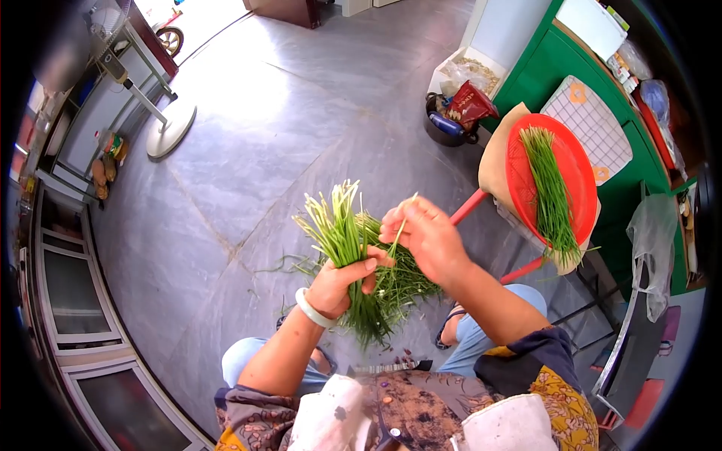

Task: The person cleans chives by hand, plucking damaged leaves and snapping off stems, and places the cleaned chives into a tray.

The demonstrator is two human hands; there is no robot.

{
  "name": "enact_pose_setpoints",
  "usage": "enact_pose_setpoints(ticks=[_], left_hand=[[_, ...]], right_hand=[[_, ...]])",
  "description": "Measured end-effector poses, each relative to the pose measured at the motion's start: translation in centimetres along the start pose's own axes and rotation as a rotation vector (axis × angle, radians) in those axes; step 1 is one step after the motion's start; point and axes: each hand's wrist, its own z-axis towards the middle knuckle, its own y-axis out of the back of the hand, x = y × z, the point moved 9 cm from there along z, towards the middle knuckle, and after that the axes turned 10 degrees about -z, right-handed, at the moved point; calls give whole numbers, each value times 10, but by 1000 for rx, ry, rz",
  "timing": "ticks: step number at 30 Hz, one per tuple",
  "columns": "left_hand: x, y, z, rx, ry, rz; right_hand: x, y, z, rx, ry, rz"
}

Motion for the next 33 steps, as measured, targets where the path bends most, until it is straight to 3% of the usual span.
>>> enact_pose_setpoints(ticks=[3, 8, 10, 22, 28, 33], left_hand=[[3, -4, -2, 64, 26, 19], [15, -5, -2, 88, 113, 35], [18, -5, -1, 81, 137, 55], [2, 34, -6, -229, 58, -24], [-26, 83, -13, -411, -107, 13], [-26, 80, -14, -396, -89, -2]], right_hand=[[17, 16, 0, -64, -120, 213], [-22, 3, -9, 3, -357, 53], [-31, -5, -11, 18, -357, 45], [70, 99, 11, -385, 132, 206], [89, 138, 5, -505, 209, 287], [85, 132, 5, -451, 154, 237]])
